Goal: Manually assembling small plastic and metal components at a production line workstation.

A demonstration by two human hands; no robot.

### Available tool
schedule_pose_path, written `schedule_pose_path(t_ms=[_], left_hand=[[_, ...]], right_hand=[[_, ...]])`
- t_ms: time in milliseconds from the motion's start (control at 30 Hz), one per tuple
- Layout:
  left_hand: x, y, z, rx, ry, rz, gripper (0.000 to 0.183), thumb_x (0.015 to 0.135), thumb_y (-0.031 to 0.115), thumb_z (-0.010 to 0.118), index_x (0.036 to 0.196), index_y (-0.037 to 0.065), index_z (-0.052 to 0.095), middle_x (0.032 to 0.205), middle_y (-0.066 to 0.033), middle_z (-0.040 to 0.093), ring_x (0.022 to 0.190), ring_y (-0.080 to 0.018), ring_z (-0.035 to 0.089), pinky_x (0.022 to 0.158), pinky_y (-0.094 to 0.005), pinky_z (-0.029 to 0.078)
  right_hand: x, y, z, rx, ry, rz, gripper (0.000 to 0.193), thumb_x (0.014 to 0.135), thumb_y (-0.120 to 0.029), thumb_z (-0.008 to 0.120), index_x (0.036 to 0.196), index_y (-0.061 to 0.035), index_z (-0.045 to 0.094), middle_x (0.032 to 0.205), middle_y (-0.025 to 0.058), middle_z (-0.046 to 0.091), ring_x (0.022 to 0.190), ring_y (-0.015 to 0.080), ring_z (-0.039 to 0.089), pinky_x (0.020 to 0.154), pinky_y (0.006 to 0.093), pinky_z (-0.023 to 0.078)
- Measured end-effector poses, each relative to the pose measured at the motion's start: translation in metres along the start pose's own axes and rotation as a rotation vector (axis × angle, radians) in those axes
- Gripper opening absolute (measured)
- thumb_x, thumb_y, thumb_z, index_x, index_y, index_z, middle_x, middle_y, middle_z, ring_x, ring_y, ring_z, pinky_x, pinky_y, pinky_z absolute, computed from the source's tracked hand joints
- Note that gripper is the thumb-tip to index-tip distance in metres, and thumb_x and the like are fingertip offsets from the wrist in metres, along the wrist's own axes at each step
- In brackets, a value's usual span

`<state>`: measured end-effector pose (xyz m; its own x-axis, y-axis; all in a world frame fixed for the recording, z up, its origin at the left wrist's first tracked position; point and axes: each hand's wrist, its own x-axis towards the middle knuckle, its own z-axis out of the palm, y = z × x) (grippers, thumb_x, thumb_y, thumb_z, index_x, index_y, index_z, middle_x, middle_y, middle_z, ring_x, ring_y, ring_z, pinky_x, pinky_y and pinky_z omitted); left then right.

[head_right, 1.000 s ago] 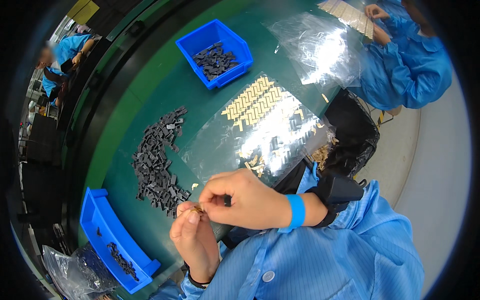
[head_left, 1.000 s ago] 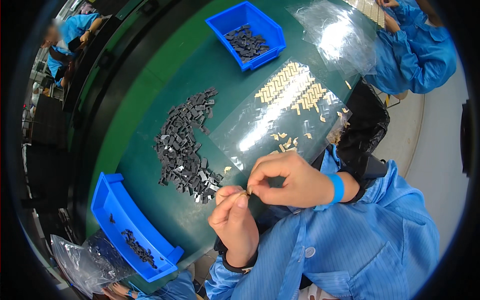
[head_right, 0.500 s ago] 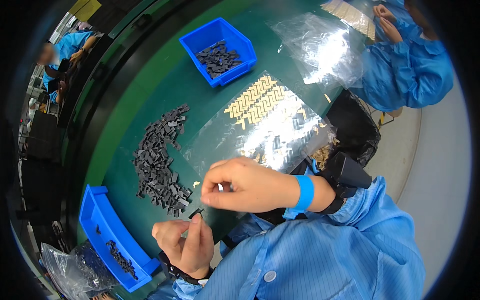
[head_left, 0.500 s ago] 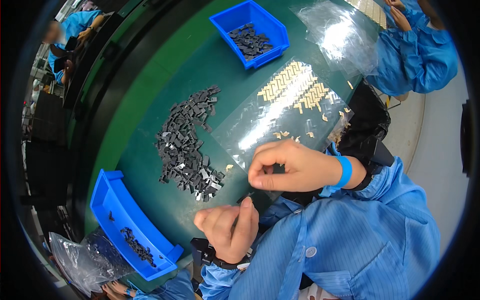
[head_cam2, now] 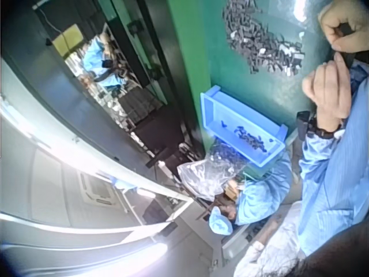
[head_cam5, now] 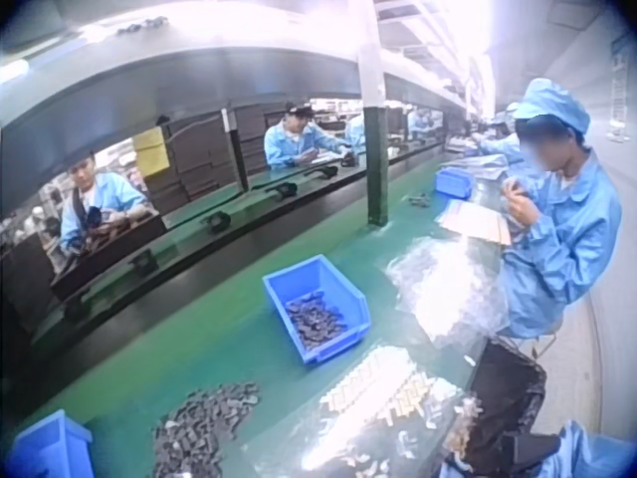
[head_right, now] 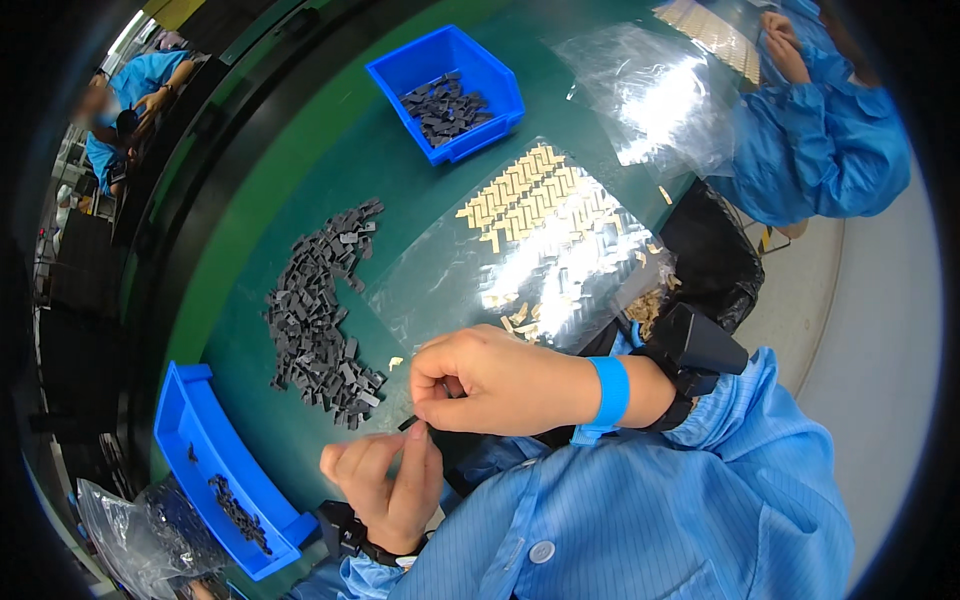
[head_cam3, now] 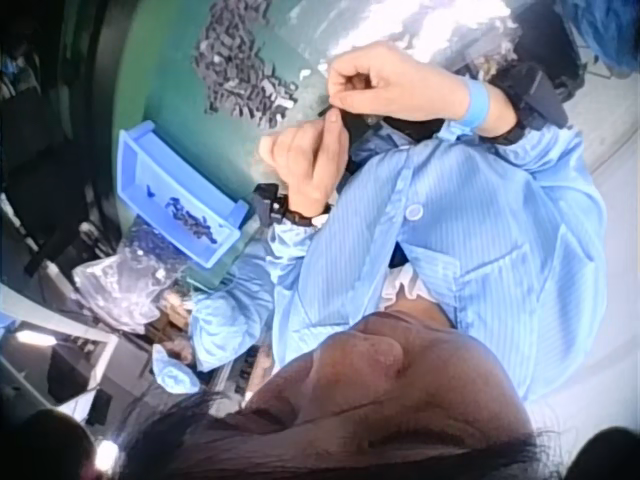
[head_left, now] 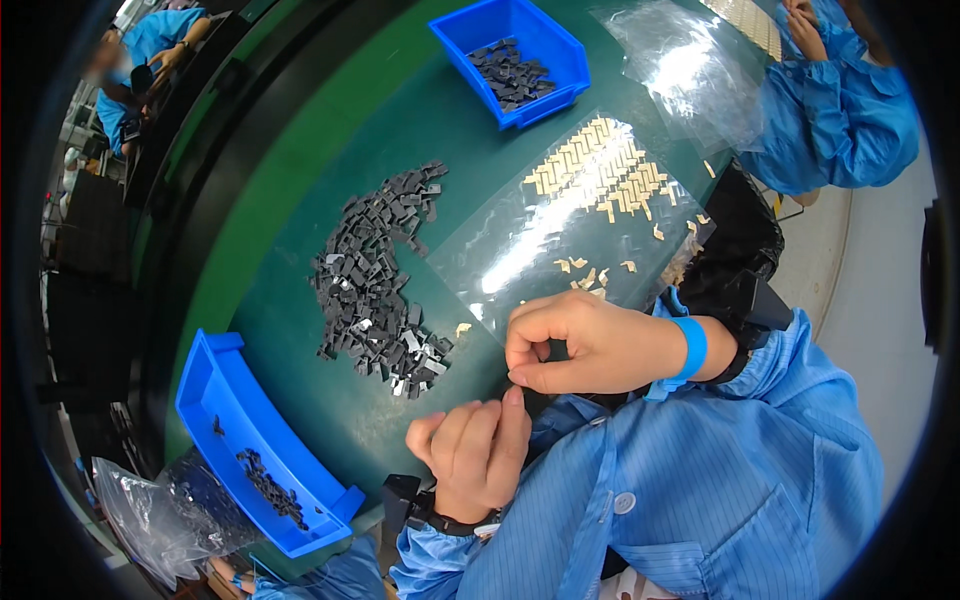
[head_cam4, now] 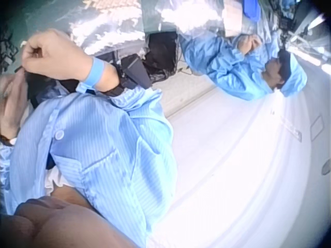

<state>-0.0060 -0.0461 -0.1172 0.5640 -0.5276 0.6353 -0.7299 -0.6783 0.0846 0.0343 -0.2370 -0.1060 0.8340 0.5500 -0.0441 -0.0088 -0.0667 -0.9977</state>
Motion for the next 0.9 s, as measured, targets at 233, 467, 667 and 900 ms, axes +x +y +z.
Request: schedule_pose_path(t_ms=[233, 467, 667, 900], left_hand=[[-0.012, -0.038, 0.015, 0.069, -0.042, -0.348, 0.032, 0.063, 0.008, 0.075, 0.094, 0.009, 0.065, 0.094, -0.0091, 0.054, 0.087, -0.0263, 0.052, 0.076, -0.0376, 0.037], [-0.014, -0.064, 0.032, 0.075, -0.133, -0.425, 0.016, 0.063, 0.014, 0.068, 0.079, 0.01, 0.064, 0.098, -0.0098, 0.057, 0.094, -0.0277, 0.053, 0.077, -0.0407, 0.039], [-0.002, -0.047, 0.043, -0.17, 0.003, -0.452, 0.017, 0.069, 0.007, 0.064, 0.085, 0.002, 0.061, 0.104, -0.0136, 0.054, 0.101, -0.0273, 0.05, 0.083, -0.0415, 0.037], [0.009, -0.05, 0.015, -0.416, 0.322, -0.638, 0.013, 0.079, 0.01, 0.065, 0.089, 0.002, 0.063, 0.092, -0.0096, 0.065, 0.083, -0.0234, 0.062, 0.073, -0.0339, 0.049]], right_hand=[[0.008, 0.007, -0.004, -0.194, 0.426, -0.129, 0.008, 0.082, -0.007, 0.059, 0.08, 0.0008, 0.056, 0.078, 0.0075, 0.056, 0.07, 0.0155, 0.053, 0.063, 0.0272, 0.043], [0.025, 0.019, -0.005, -0.188, 0.42, -0.151, 0.007, 0.077, -0.005, 0.062, 0.078, -0.0003, 0.057, 0.073, 0.006, 0.053, 0.069, 0.0157, 0.053, 0.064, 0.0277, 0.043], [-0.006, 0.032, -0.026, -0.034, 0.398, -0.03, 0.011, 0.083, -0.009, 0.053, 0.076, -0.0042, 0.045, 0.076, 0.0001, 0.041, 0.073, 0.0086, 0.039, 0.068, 0.021, 0.032], [-0.016, 0.011, -0.01, -0.129, 0.468, -0.198, 0.008, 0.079, -0.004, 0.056, 0.075, -0.0023, 0.049, 0.076, 0.0041, 0.047, 0.073, 0.0131, 0.044, 0.068, 0.0251, 0.036]])
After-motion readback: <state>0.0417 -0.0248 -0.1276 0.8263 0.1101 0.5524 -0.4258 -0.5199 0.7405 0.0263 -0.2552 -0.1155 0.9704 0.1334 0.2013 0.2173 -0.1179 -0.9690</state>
